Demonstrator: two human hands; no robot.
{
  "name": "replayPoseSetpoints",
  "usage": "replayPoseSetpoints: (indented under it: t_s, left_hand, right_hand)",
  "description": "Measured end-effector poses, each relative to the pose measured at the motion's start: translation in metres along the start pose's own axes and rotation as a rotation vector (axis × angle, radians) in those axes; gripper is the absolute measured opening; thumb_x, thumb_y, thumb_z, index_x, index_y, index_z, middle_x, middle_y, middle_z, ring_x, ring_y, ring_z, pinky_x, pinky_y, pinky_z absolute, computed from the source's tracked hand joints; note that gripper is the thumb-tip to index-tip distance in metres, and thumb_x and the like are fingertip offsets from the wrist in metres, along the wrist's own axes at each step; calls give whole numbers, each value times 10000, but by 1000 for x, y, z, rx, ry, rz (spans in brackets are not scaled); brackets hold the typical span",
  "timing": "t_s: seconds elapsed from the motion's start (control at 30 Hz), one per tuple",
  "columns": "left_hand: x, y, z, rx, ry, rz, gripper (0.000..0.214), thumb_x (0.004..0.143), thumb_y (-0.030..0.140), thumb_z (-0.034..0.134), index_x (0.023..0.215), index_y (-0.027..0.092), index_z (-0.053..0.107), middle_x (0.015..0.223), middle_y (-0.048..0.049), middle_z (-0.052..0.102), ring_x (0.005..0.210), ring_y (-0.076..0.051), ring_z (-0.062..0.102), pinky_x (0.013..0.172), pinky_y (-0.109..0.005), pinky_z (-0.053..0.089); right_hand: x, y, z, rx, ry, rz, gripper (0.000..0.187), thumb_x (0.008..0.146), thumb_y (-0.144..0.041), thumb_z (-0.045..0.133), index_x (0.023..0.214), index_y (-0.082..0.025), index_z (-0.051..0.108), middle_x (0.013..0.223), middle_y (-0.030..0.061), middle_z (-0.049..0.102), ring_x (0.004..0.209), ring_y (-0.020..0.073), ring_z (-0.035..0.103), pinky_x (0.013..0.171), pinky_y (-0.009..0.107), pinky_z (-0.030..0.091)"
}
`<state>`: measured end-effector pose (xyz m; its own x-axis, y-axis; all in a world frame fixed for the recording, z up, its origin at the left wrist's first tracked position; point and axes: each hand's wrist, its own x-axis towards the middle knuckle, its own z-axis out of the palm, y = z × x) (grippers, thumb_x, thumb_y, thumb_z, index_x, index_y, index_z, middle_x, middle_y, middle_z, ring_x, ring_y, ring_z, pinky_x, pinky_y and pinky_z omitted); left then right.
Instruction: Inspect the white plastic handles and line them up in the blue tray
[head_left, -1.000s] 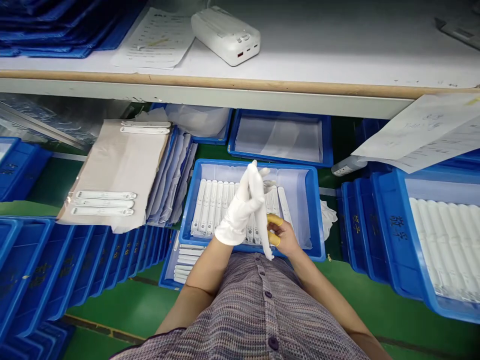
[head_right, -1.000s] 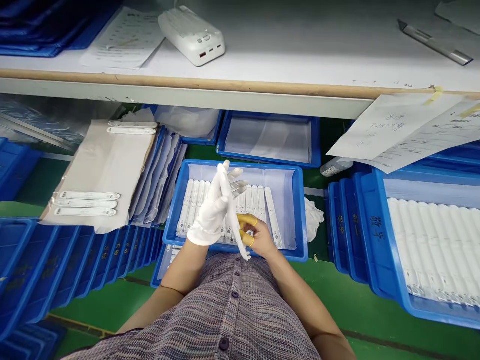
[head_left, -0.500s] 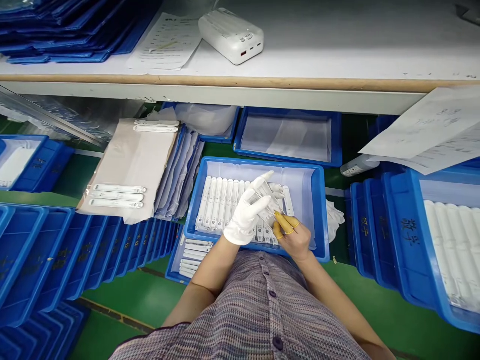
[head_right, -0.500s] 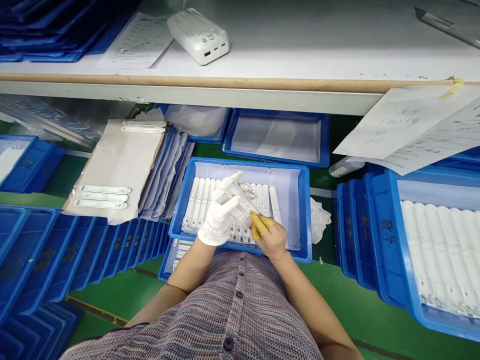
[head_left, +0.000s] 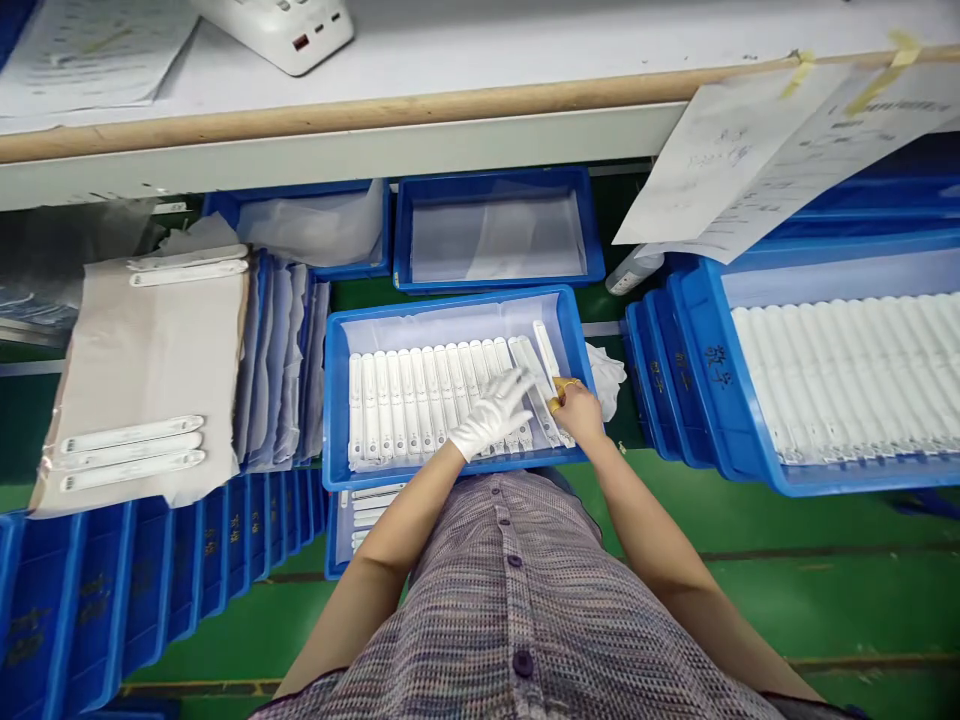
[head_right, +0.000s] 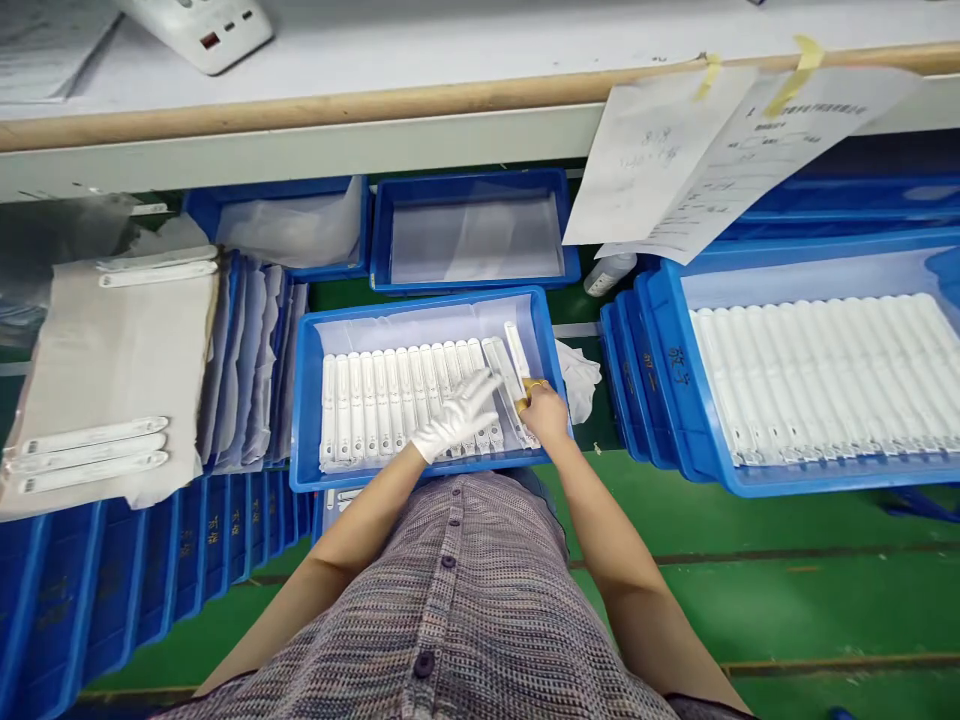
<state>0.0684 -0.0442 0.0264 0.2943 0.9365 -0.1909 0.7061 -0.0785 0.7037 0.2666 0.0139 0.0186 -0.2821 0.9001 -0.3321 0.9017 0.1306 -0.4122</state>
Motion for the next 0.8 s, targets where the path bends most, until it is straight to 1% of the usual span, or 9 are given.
replayPoseSetpoints:
  t_s: [0.1,0.17,0.23,0.4,0.53,0.6,0.67,0.73,0.8]
  left_hand:
    - [-2,-4,36,299,-175,124,704,1002,434,515,1611,138,324,1691,-163,268,1589,-302,178,1298,-506,141]
    - [-2,-6,51,360,-192,123,717,988,407,539,1594,81,338,1668,-195,308,1579,-318,211,1297,-513,135]
    - [-2,-8,58,365,-200,128,669,980,377,553,1562,87,398,1638,-191,373,1567,-334,240,1293,-550,117]
    - [-1,-17,50,376,-161,109,501,1008,365,494,1411,76,566,1513,-211,525,1532,-348,311,1287,-577,119]
    - [-2,-15,51,333,-136,111,620,1020,444,474,1505,58,468,1575,-226,445,1548,-344,278,1293,-554,121]
    - [1,-10,56,298,-147,112,682,994,433,540,1544,49,415,1620,-240,374,1551,-379,262,1283,-588,126]
    - [6,-6,56,253,-165,112,659,975,414,585,1515,56,465,1605,-237,403,1527,-384,320,1275,-593,162]
    - [5,-7,43,211,-184,124,550,1000,410,550,1467,119,538,1550,-177,506,1482,-307,423,1273,-511,246]
    - [-12,-16,12,137,-120,79,456,1046,417,453,1421,194,581,1494,-104,580,1432,-221,494,1247,-419,327]
  right_hand:
    - [8,8,5,-85,-28,46,388,882,-137,526,1233,-70,675,1260,209,656,921,266,692,808,328,508]
    - [10,8,9,-124,-41,54,415,910,-140,506,1298,-78,638,1297,211,636,937,269,698,806,330,504]
    - [11,7,11,-154,-54,56,424,935,-144,483,1337,-89,607,1326,214,616,964,274,700,802,332,505]
    - [6,2,25,-194,-126,50,392,929,-86,469,1297,-80,604,1294,223,627,957,248,710,770,299,507]
    - [3,-3,39,-194,-171,43,364,908,-73,499,1254,-58,609,1246,227,649,931,235,714,751,286,511]
    - [4,-3,39,-184,-179,41,339,904,-95,526,1226,-47,622,1233,234,657,949,239,710,774,285,515]
    - [4,1,31,-159,-191,14,314,898,-145,574,1194,-71,650,1188,205,685,971,242,704,810,284,520]
    - [1,11,19,-132,-200,-25,322,903,-206,599,1206,-117,666,1165,169,703,1007,254,694,857,303,526]
    - [-6,28,9,-92,-126,-29,379,943,-253,543,1292,-142,639,1234,176,681,1102,290,664,931,373,524]
